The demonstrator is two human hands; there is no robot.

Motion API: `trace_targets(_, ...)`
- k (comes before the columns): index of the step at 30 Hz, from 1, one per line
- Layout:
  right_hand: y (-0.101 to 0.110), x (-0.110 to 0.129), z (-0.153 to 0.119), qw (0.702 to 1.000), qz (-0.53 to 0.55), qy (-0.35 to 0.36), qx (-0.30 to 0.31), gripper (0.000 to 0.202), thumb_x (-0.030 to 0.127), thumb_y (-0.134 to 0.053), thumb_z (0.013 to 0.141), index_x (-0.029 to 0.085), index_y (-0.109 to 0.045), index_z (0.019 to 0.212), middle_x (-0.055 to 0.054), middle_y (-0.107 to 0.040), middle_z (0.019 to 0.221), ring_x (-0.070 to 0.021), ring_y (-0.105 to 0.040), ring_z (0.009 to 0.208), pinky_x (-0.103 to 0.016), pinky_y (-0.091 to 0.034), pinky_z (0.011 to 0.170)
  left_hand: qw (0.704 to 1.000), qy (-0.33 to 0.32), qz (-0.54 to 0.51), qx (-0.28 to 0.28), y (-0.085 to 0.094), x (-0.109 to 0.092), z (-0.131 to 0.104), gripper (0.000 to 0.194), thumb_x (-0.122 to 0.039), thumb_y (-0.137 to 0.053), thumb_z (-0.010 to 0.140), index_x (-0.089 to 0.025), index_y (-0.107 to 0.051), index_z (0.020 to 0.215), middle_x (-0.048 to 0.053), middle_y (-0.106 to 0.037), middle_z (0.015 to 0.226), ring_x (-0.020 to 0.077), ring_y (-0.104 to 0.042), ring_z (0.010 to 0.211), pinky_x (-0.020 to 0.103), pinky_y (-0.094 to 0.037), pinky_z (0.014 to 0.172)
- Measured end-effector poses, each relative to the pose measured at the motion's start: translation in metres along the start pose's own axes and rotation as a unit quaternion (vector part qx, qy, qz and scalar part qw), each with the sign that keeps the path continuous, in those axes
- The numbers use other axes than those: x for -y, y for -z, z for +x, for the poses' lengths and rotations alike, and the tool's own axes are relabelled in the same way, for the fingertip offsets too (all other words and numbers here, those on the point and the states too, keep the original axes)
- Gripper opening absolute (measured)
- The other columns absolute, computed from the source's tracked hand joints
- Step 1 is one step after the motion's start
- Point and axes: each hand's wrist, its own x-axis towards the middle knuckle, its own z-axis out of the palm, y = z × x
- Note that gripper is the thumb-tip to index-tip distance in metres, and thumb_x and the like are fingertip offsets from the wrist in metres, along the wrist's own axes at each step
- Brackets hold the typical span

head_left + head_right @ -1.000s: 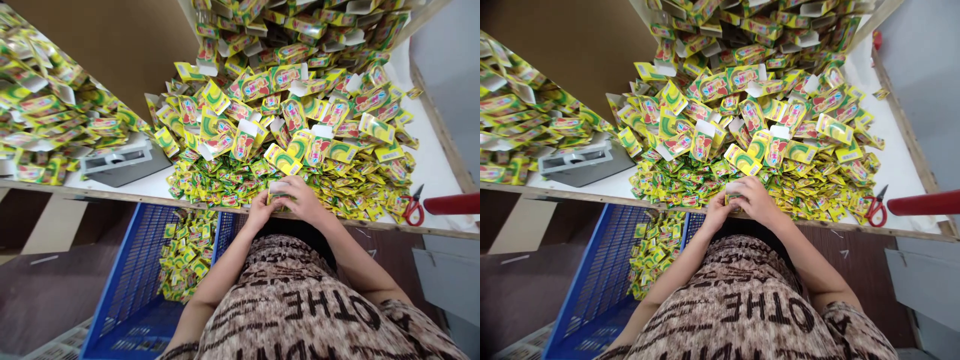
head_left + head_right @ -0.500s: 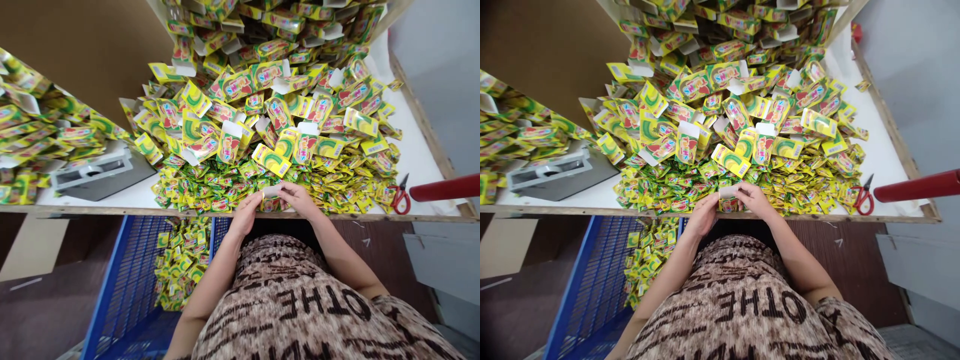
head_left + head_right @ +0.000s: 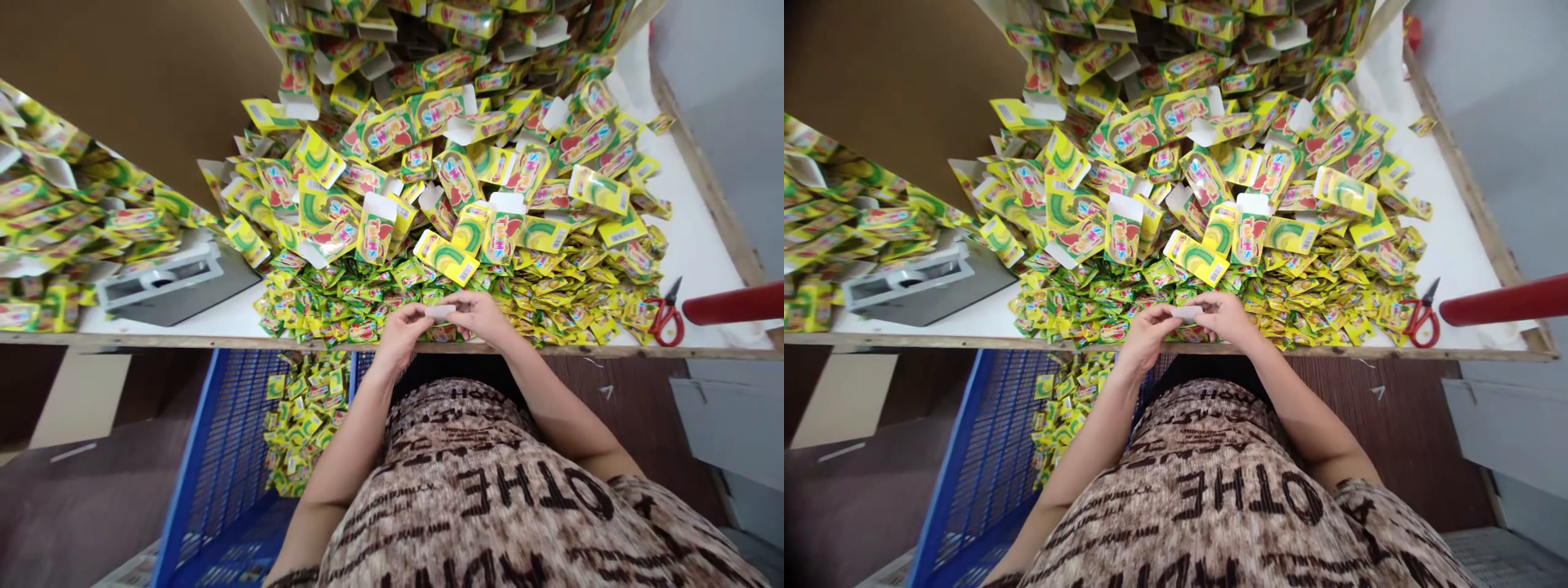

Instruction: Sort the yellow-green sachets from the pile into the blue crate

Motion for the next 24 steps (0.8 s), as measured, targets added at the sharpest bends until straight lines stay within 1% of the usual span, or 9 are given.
trace_targets(2,-0.002,0.000,0.003,0.999,0.015,0.028,0.002,0.033,0.029,-0.069,0.072,0.015,-0.074,0.100,0.001,-0.067,0.063,-0.0079,-0.049,0.037,-0.021,-0.044,0.036,1.000,-0.009,-0.006,-0.012,0.001,0.000,0.004,0.020,-0.022,-0.083,0.061,-0.017,-0.074,0.078,-0.001,-0.070,0.072,0.0088,-0.059,0.063,0.021,-0.047,0.065)
trace_targets(5,-0.002,-0.002,0.004,0.996,0.031,0.079,-0.019,0.033,0.042,-0.068,0.077,0.017,-0.076,0.097,-0.004,-0.072,0.082,-0.0082,-0.056,0.045,-0.023,-0.051,0.045,0.999,-0.043,-0.007,-0.027,0.004,0.005,0.007,0.026,-0.026,-0.081,0.066,-0.019,-0.077,0.091,0.004,-0.076,0.090,0.0138,-0.066,0.077,0.026,-0.051,0.076)
trace_targets(8,-0.001,-0.005,0.003,0.996,0.021,0.080,-0.043,0.031,0.045,-0.074,0.073,0.018,-0.078,0.088,-0.005,-0.073,0.083,-0.0098,-0.059,0.049,-0.024,-0.053,0.048,0.995,-0.086,0.024,-0.048,0.004,0.014,0.007,0.025,-0.031,-0.078,0.071,-0.020,-0.078,0.092,0.007,-0.076,0.098,0.0183,-0.068,0.089,0.031,-0.052,0.085)
trace_targets(10,-0.001,-0.006,0.003,0.996,0.015,0.072,-0.056,0.032,0.045,-0.078,0.068,0.019,-0.077,0.088,-0.005,-0.072,0.079,-0.0118,-0.060,0.051,-0.025,-0.054,0.048,0.992,-0.107,0.041,-0.052,0.002,0.017,0.007,0.026,-0.034,-0.076,0.073,-0.020,-0.077,0.095,0.007,-0.076,0.098,0.0187,-0.068,0.090,0.033,-0.052,0.086)
trace_targets(12,-0.001,-0.008,0.003,0.994,0.004,0.077,-0.075,0.033,0.046,-0.079,0.067,0.020,-0.077,0.086,-0.005,-0.071,0.078,-0.0138,-0.061,0.054,-0.028,-0.056,0.049,0.990,-0.123,0.061,-0.039,-0.001,0.017,0.007,0.029,-0.035,-0.075,0.075,-0.020,-0.076,0.101,0.006,-0.076,0.099,0.0178,-0.068,0.088,0.033,-0.052,0.086)
trace_targets(14,0.000,-0.010,0.004,0.992,-0.011,0.090,-0.088,0.033,0.049,-0.078,0.068,0.020,-0.078,0.084,-0.006,-0.070,0.080,-0.0151,-0.062,0.057,-0.030,-0.058,0.051,0.985,-0.141,0.098,-0.020,-0.002,0.015,0.009,0.028,-0.035,-0.073,0.077,-0.020,-0.075,0.101,0.006,-0.075,0.098,0.0177,-0.068,0.088,0.033,-0.052,0.085)
trace_targets(18,0.010,-0.016,0.001,0.986,-0.062,0.140,-0.061,0.030,0.048,-0.077,0.072,0.022,-0.078,0.087,-0.006,-0.069,0.084,-0.0161,-0.062,0.064,-0.032,-0.058,0.059,0.956,-0.220,0.196,0.017,0.001,0.012,0.009,0.016,-0.032,-0.070,0.081,-0.020,-0.076,0.090,0.007,-0.074,0.091,0.0189,-0.067,0.087,0.034,-0.052,0.085)
trace_targets(21,0.013,-0.021,-0.005,0.965,-0.140,0.213,-0.062,0.025,0.041,-0.077,0.075,0.023,-0.077,0.093,-0.005,-0.068,0.087,-0.0157,-0.061,0.068,-0.032,-0.055,0.066,0.935,-0.274,0.222,0.043,0.006,0.014,0.007,0.013,-0.028,-0.069,0.083,-0.021,-0.076,0.091,0.007,-0.074,0.092,0.0195,-0.068,0.090,0.035,-0.052,0.087)
trace_targets(24,0.008,-0.031,-0.013,0.941,-0.184,0.266,-0.104,0.019,0.036,-0.067,0.085,0.025,-0.076,0.097,-0.007,-0.069,0.094,-0.0181,-0.064,0.083,-0.035,-0.055,0.078,0.927,-0.294,0.222,0.067,0.008,0.021,0.006,0.015,-0.027,-0.072,0.080,-0.021,-0.074,0.094,0.008,-0.073,0.097,0.0207,-0.067,0.095,0.037,-0.052,0.088)
